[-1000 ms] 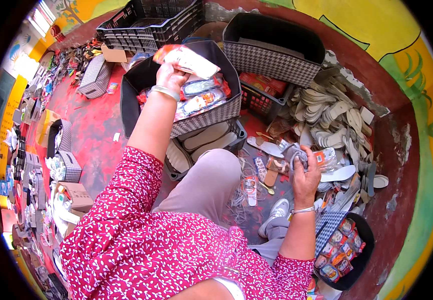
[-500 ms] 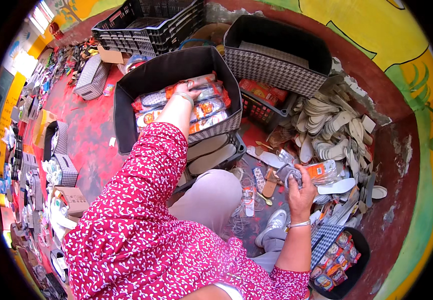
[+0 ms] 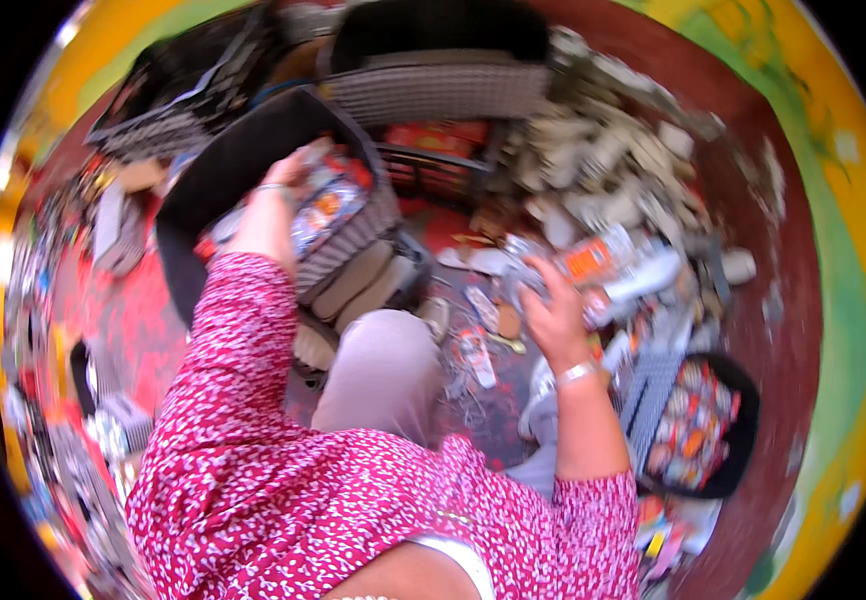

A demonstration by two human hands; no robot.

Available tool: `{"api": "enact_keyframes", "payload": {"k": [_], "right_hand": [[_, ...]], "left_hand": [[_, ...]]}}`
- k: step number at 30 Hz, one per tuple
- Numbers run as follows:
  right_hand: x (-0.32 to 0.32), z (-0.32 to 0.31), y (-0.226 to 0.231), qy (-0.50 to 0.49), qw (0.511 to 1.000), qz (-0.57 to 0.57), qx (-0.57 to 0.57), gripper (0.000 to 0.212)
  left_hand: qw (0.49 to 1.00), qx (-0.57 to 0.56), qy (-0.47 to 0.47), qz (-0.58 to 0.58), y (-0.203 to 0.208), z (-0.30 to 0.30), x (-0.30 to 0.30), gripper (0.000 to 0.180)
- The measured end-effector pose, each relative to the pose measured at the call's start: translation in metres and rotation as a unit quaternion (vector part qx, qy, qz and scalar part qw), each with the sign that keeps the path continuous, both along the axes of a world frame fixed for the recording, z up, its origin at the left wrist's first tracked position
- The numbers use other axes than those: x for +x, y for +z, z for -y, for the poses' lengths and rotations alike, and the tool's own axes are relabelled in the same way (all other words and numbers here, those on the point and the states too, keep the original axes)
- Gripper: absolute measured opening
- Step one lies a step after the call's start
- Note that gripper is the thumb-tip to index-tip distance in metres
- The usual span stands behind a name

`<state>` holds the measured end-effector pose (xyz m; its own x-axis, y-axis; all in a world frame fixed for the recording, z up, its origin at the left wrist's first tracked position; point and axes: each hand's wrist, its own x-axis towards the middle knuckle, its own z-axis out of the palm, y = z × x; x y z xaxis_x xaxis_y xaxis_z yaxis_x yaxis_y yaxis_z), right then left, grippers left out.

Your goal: The person picks up items from a pile on the floor, places them inside plastic bags, and then places the bags into a crate, occasionally dipping a cloth into a bucket of water.

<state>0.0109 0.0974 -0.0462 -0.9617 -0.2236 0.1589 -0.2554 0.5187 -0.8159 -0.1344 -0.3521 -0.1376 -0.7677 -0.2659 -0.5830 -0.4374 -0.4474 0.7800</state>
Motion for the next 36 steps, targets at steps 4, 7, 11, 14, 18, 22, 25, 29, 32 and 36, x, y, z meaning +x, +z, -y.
{"api": "enact_keyframes", "payload": {"k": [4,7,11,14,18,22,25,29,32,36], "right_hand": [[-0.004,0.004,-0.031,0.080,0.993,0.056,-0.070,0.036],[-0.006,-0.037,-0.046,-0.011,0.985,0.166,-0.044,0.028],[-0.036,-0.039,-0.090,-0.016,0.907,0.386,-0.170,0.032],[-0.055,-0.097,-0.158,-0.121,0.923,0.344,-0.121,0.032],[-0.071,-0.166,-0.231,0.003,0.911,0.312,0.269,0.035],[-0.070,-0.216,-0.307,-0.151,0.867,0.465,0.102,0.039],[-0.064,-0.189,-0.262,-0.231,0.859,0.455,0.036,0.038],[-0.076,-0.198,-0.304,-0.257,0.876,0.404,0.057,0.036],[-0.087,-0.185,-0.303,-0.221,0.921,0.320,0.006,0.044],[-0.105,-0.148,-0.322,-0.358,0.819,0.437,-0.099,0.041]], "left_hand": [[0.985,-0.119,0.069,0.108,-0.050,0.161,0.002,0.047],[0.988,-0.003,0.137,-0.070,0.040,-0.030,-0.022,0.030],[0.963,-0.165,0.174,-0.120,0.071,0.017,-0.024,0.038],[0.972,0.008,0.069,-0.223,0.139,-0.146,-0.002,0.038],[0.948,0.200,-0.065,-0.237,0.170,-0.267,0.073,0.037],[0.978,0.148,-0.066,-0.130,0.126,-0.320,0.092,0.035],[0.977,0.203,-0.048,-0.043,0.113,-0.316,0.074,0.034],[0.975,0.185,-0.048,-0.112,0.121,-0.325,0.062,0.030],[0.973,0.190,-0.065,-0.117,0.120,-0.320,0.064,0.029],[0.968,0.225,-0.066,-0.096,0.122,-0.312,0.068,0.029]]}}
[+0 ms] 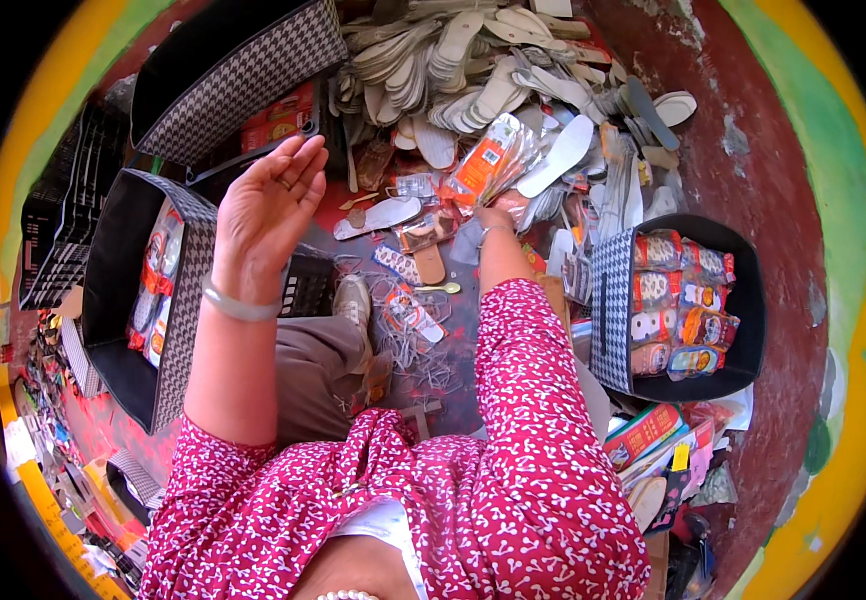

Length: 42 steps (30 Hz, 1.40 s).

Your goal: The person picks up items from a pile on the floor, places them inside plastic bags, and then places the bags into a crate, occasionally dipping a cloth into a bucket of water.

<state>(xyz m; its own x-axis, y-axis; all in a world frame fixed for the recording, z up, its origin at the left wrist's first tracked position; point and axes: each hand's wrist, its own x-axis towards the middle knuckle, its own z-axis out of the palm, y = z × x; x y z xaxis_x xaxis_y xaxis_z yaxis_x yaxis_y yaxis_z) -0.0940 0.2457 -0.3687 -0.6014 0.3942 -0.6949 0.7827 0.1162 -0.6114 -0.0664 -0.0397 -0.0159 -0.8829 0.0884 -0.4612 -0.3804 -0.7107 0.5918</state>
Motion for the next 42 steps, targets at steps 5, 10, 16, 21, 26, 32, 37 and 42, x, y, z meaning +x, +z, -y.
{"api": "enact_keyframes", "payload": {"k": [5,10,16,21,26,32,37,42], "right_hand": [[-0.021,0.017,-0.068,-0.233,0.930,-0.088,-0.272,0.031],[-0.043,0.002,-0.105,-0.208,0.962,-0.068,-0.162,0.033],[-0.060,-0.031,-0.092,-0.186,0.980,-0.013,0.068,0.034],[-0.045,-0.067,-0.055,-0.198,0.956,-0.152,-0.152,0.034],[-0.026,-0.164,-0.025,-0.213,0.965,-0.129,-0.076,0.030],[0.000,-0.105,0.086,-0.050,0.948,-0.169,0.265,0.031],[0.009,-0.108,0.108,0.129,0.896,-0.107,0.411,0.033],[0.005,-0.093,0.134,0.202,0.882,-0.076,0.419,0.034]], "left_hand": [[1.000,0.004,-0.022,-0.004,0.001,0.001,-0.005,0.026],[0.999,0.030,-0.032,0.005,0.002,0.006,-0.006,0.027],[0.997,0.058,-0.053,-0.016,0.000,0.010,-0.002,0.024],[0.997,0.062,-0.042,-0.015,0.004,0.007,0.001,0.021],[0.994,0.073,-0.075,-0.013,0.013,-0.012,-0.002,0.023],[0.998,0.056,-0.041,-0.006,0.010,-0.002,0.006,0.022],[0.997,0.056,-0.051,-0.010,0.009,-0.006,0.005,0.023],[0.997,0.052,-0.052,-0.005,0.012,-0.011,0.007,0.023]]}}
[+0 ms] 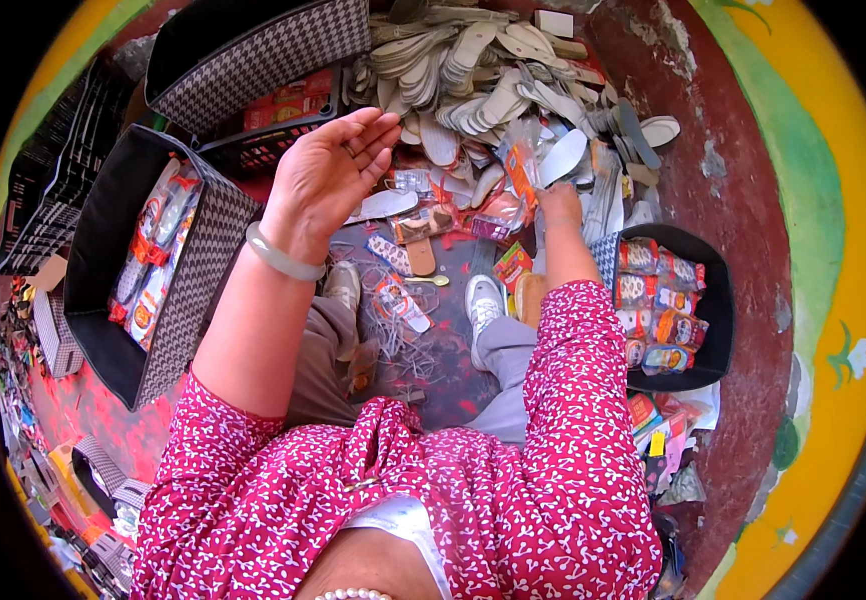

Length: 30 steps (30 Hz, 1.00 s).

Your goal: The person picks up items from a pile on the floor, places them inside plastic bags, and then places the bags into a crate, occasionally dipping a cloth into a bucket of water.

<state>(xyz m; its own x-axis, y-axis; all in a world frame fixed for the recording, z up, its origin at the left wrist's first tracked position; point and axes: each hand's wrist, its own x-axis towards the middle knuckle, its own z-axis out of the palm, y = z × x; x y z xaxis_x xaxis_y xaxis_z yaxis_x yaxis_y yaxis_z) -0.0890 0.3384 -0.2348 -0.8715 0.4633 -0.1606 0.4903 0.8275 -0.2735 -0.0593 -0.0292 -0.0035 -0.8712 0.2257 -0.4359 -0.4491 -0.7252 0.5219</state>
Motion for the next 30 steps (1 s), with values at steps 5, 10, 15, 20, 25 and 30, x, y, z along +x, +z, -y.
{"api": "enact_keyframes", "payload": {"k": [5,10,15,20,25,30], "right_hand": [[-0.034,-0.054,-0.005,-0.194,0.779,-0.138,-0.580,0.029],[-0.044,-0.051,0.046,-0.184,0.621,-0.168,-0.743,0.018],[-0.065,-0.089,0.042,-0.175,0.782,-0.185,-0.569,0.026],[-0.073,-0.084,0.059,-0.189,0.750,-0.216,-0.596,0.018],[-0.069,-0.162,0.034,-0.218,0.929,-0.119,-0.276,0.021],[-0.039,-0.113,0.085,-0.145,0.880,-0.110,-0.439,0.011]], "left_hand": [[1.000,0.005,-0.016,-0.003,-0.003,-0.007,-0.004,0.022],[1.000,0.002,-0.008,-0.006,-0.006,-0.003,-0.002,0.022],[1.000,0.005,-0.016,-0.014,-0.007,-0.006,-0.004,0.023],[1.000,-0.014,-0.006,-0.011,-0.007,-0.004,-0.001,0.023],[1.000,-0.002,-0.016,-0.012,-0.002,-0.008,-0.002,0.023],[1.000,-0.011,-0.013,-0.013,-0.008,-0.007,-0.001,0.024]]}}
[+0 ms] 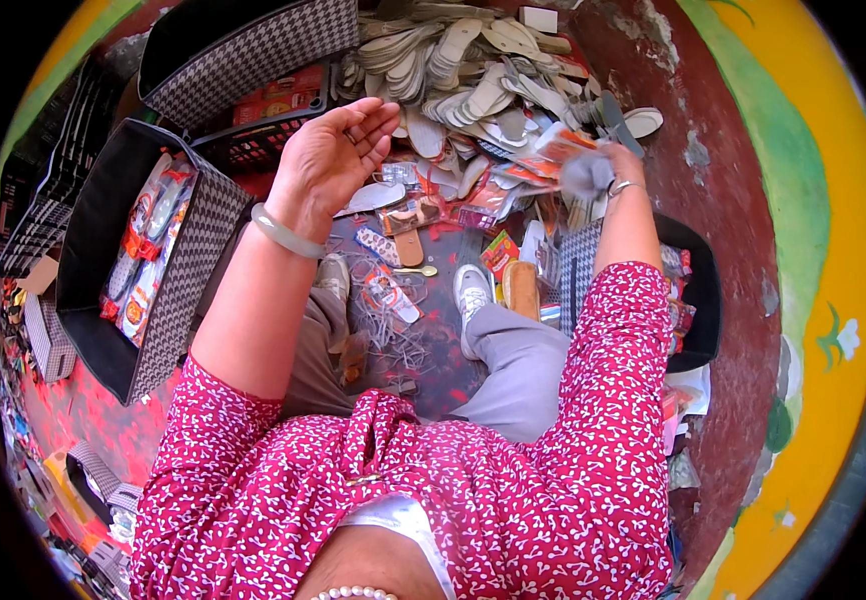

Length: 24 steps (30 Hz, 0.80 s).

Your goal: The person picks up items from a pile on the floor, places them inside plastic bags, and then places the bags into a crate, occasionally dipping a cloth into a bucket of water.

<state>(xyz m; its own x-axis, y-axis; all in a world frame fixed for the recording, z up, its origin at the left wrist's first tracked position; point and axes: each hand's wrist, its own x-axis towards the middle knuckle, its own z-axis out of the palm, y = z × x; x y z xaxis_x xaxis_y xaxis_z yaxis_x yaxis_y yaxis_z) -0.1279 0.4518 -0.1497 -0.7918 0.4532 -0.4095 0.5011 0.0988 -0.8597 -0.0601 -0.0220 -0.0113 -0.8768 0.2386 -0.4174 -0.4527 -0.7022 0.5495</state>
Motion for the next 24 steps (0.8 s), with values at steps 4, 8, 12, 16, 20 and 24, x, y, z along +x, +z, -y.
{"api": "enact_keyframes", "payload": {"k": [4,8,12,16,20,24], "right_hand": [[0.018,-0.004,0.020,0.117,0.981,0.007,0.152,0.018],[0.033,0.016,0.057,0.105,0.994,-0.022,-0.029,0.025],[0.049,0.034,0.071,0.138,0.977,-0.074,-0.145,0.024],[0.077,0.115,0.056,0.294,0.954,0.037,-0.055,0.025],[0.119,0.204,0.021,0.580,0.806,0.115,-0.011,0.043],[0.102,0.207,-0.015,0.622,0.724,0.188,0.232,0.062]], "left_hand": [[1.000,0.005,-0.011,-0.005,-0.001,-0.001,0.000,0.024],[1.000,0.001,-0.002,-0.001,0.003,-0.001,0.000,0.025],[1.000,0.007,-0.008,-0.003,0.001,0.001,0.000,0.027],[1.000,0.007,-0.007,-0.001,0.003,0.001,0.001,0.027],[1.000,0.015,-0.006,-0.004,0.000,0.002,0.001,0.027],[1.000,0.007,-0.011,-0.007,0.002,0.001,0.003,0.027]]}}
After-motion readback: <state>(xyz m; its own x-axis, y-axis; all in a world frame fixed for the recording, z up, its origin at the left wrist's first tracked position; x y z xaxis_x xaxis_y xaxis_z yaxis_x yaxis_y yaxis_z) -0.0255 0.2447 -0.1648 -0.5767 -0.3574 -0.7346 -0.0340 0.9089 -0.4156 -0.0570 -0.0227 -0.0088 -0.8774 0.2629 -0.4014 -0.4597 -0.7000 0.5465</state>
